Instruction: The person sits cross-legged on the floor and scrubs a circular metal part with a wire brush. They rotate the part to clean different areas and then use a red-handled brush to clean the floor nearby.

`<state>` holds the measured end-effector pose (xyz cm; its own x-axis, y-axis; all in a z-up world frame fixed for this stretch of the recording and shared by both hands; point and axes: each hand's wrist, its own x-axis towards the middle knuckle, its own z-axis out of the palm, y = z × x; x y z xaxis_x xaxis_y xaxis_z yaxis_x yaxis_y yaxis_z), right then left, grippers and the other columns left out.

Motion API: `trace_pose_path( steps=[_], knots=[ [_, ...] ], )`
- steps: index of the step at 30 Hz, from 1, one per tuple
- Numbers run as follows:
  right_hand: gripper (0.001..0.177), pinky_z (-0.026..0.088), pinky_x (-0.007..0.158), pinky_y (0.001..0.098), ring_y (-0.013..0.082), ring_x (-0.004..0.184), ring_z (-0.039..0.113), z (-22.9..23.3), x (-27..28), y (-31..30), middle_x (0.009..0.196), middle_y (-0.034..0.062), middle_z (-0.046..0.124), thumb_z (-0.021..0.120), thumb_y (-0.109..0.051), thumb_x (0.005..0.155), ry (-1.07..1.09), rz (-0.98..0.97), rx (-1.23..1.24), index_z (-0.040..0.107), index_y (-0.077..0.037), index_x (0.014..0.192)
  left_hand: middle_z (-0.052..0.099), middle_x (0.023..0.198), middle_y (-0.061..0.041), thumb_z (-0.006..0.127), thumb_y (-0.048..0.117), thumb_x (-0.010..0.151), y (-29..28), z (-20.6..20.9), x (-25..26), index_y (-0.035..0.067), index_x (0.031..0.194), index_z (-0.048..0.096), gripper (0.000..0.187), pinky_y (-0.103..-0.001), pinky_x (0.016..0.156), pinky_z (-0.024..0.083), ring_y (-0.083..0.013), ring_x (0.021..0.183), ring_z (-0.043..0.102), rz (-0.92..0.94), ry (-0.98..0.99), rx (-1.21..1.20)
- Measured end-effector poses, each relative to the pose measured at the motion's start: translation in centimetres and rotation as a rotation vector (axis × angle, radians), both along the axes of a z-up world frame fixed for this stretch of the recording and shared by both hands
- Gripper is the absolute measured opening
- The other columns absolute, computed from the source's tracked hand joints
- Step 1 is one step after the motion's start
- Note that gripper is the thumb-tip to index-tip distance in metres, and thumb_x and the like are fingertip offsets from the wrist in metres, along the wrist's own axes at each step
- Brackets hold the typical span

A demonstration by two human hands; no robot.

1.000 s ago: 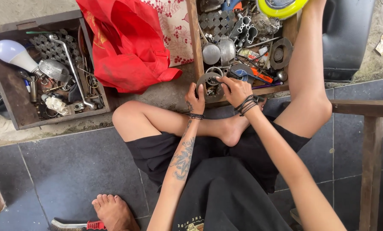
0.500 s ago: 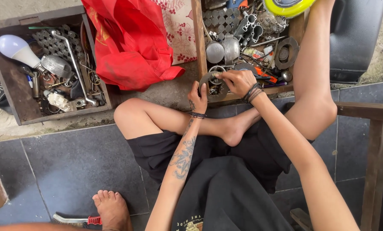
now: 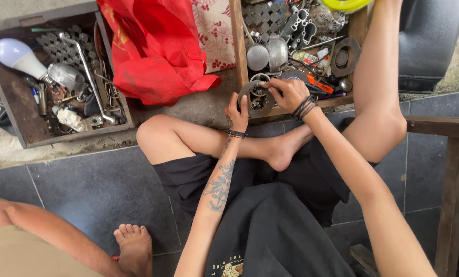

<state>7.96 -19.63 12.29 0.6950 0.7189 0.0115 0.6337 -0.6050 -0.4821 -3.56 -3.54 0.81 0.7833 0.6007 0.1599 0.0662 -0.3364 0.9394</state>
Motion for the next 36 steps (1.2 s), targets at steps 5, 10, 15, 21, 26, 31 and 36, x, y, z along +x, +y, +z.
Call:
trace_pose_path(
  steps=[5,10,15,21,26,31,36],
  knots=[
    [0.012,0.058,0.067,0.0484,0.0353,0.072,0.071,0.5,-3.6,-2.7,0.086,0.0071,0.077,0.061,-0.017,0.101,0.120,-0.087,0.022,0.070,-0.022,0.105,0.043,0.050,-0.008,0.049,0.042,0.109,0.1,-1.0,0.4,0.013,0.075,0.047,0.045,-0.028,0.043,0.044,-0.0230,0.040,0.049,-0.009,0.007,0.035],
    [0.011,0.057,0.068,0.0532,0.0382,0.077,0.072,-0.5,-1.9,-1.3,0.087,0.0107,0.076,0.062,-0.021,0.101,0.030,-0.066,0.005,0.070,-0.022,0.108,0.040,0.048,-0.007,0.047,0.044,0.110,-0.2,-1.8,-0.2,0.015,0.074,0.044,0.046,-0.023,0.044,0.043,-0.0164,0.037,0.044,0.004,0.005,0.039],
    [0.015,0.057,0.075,0.0567,0.0423,0.084,0.071,0.0,-4.6,-2.0,0.090,0.0096,0.077,0.064,-0.027,0.099,0.100,-0.232,-0.025,0.071,-0.026,0.112,0.072,0.090,-0.022,0.056,0.044,0.105,-0.5,-5.1,-0.6,0.004,0.103,0.066,0.041,-0.044,0.073,0.061,-0.0377,0.089,0.073,0.004,0.080,0.052],
    [0.018,0.059,0.081,0.0529,0.0376,0.085,0.073,-3.4,-4.5,-3.3,0.089,0.0028,0.077,0.066,-0.033,0.099,0.006,-0.254,-0.166,0.072,-0.038,0.115,0.073,0.109,-0.027,0.056,0.049,0.104,-1.6,-6.3,-0.6,-0.005,0.119,0.068,0.057,-0.048,0.087,0.061,-0.0410,0.101,0.072,0.034,0.110,0.021],
    [0.017,0.057,0.079,0.0552,0.0400,0.085,0.073,-2.0,-3.6,-1.0,0.089,0.0054,0.076,0.067,-0.025,0.099,0.021,-0.291,-0.036,0.072,-0.032,0.114,0.073,0.111,-0.026,0.056,0.050,0.104,-1.3,-5.9,-0.6,-0.005,0.124,0.067,0.059,-0.046,0.087,0.061,-0.0394,0.104,0.072,0.025,0.118,0.012],
    [0.016,0.058,0.078,0.0546,0.0404,0.082,0.073,-2.0,-8.1,-2.9,0.086,0.0065,0.077,0.066,-0.026,0.097,0.106,-0.378,-0.056,0.072,-0.032,0.111,0.072,0.113,-0.029,0.059,0.045,0.105,-1.4,-8.1,-0.8,-0.007,0.128,0.064,0.058,-0.047,0.088,0.061,-0.0410,0.107,0.070,0.010,0.137,0.008],
    [0.018,0.056,0.076,0.0575,0.0430,0.084,0.072,-1.8,-3.5,-1.0,0.089,0.0090,0.077,0.067,-0.022,0.098,0.027,-0.331,0.042,0.072,-0.028,0.114,0.073,0.102,-0.028,0.057,0.044,0.107,-0.8,-6.8,-0.5,-0.009,0.123,0.066,0.056,-0.044,0.074,0.063,-0.0420,0.094,0.072,0.007,0.065,-0.017]
  ],
)
